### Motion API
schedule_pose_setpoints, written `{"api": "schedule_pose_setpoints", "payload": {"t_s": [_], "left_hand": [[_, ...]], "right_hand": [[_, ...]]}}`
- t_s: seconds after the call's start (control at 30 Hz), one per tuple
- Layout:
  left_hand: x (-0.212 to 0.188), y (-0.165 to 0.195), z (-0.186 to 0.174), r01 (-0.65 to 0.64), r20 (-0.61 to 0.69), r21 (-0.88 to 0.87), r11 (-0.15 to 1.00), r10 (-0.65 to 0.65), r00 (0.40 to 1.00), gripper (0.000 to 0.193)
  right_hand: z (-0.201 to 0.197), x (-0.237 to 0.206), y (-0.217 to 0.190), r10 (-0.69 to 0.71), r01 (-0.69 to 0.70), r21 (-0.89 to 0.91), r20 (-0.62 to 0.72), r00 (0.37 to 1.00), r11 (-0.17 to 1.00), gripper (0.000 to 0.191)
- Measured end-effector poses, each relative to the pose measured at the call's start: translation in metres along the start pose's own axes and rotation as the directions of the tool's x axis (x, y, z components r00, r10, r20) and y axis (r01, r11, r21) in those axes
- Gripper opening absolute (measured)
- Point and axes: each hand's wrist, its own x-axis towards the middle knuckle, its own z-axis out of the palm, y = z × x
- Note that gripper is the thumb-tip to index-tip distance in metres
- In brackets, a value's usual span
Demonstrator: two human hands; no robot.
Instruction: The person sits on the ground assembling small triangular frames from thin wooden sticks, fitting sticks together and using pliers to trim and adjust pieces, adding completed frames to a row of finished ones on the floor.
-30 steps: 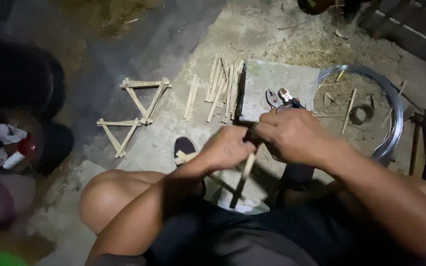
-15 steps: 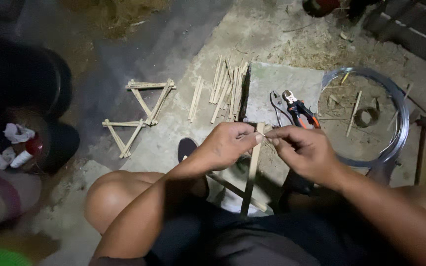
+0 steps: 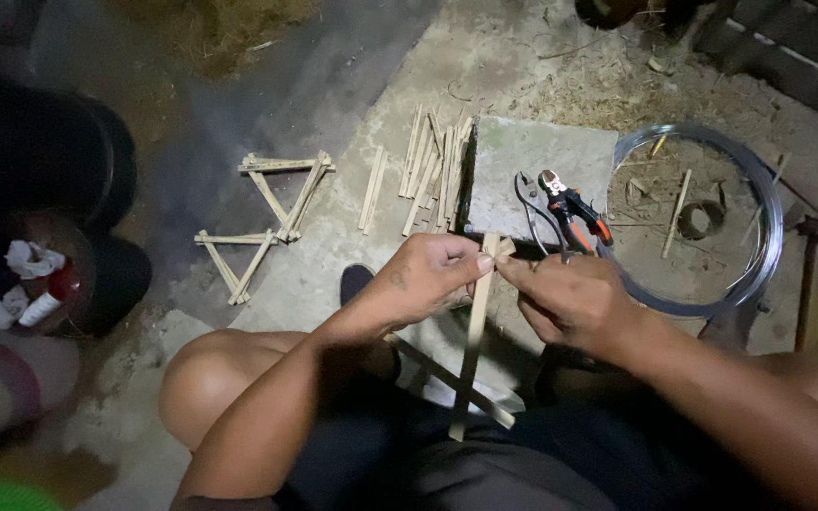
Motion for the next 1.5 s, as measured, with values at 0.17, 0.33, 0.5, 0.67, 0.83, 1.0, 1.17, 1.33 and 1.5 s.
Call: {"api": "schedule_pose_setpoints", "payload": {"t_s": [0.17,0.33,0.5,0.67,0.83,1.0,1.17,1.33,1.5], "left_hand": [[-0.001,0.000,0.000,0.013,-0.030,0.028,1.000,-0.012,0.999,0.034],[0.003,-0.002,0.000,-0.004,-0.044,0.008,1.000,0.004,0.999,0.035],[0.003,0.000,0.004,0.138,-0.142,0.056,0.989,-0.129,0.981,0.037],[0.003,0.001,0.004,0.038,-0.173,0.152,0.988,-0.011,0.985,0.038],[0.005,-0.001,0.003,-0.036,-0.196,0.184,0.982,0.073,0.978,0.038],[0.005,-0.002,0.004,0.028,-0.142,-0.113,0.993,-0.044,0.989,0.038],[0.001,-0.004,0.002,-0.023,-0.069,-0.003,1.000,0.022,0.997,0.035],[-0.002,-0.005,0.005,-0.046,-0.028,0.080,0.996,0.049,0.998,0.032],[-0.002,-0.005,0.006,-0.186,0.053,0.135,0.973,0.180,0.982,0.029]], "right_hand": [[0.000,0.000,-0.003,0.015,-0.009,-0.111,0.052,0.999,0.994,0.055],[-0.001,0.003,-0.003,-0.006,0.016,-0.142,0.070,0.998,0.990,0.060],[-0.002,0.004,-0.003,0.000,0.018,-0.183,0.098,0.995,0.983,0.068],[0.000,0.003,-0.001,0.014,0.003,-0.168,0.098,0.995,0.986,0.068],[0.013,-0.003,0.002,0.077,-0.077,-0.038,-0.003,0.997,0.996,0.049],[0.029,-0.023,0.003,0.432,-0.406,0.277,-0.040,0.901,0.871,0.020],[0.038,-0.040,0.023,0.640,-0.674,0.595,0.320,0.698,0.437,0.019],[0.036,-0.027,0.050,0.512,-0.686,0.660,0.494,0.703,0.307,0.017],[0.009,0.003,0.057,0.428,-0.617,0.455,0.454,0.781,0.642,0.015]]}}
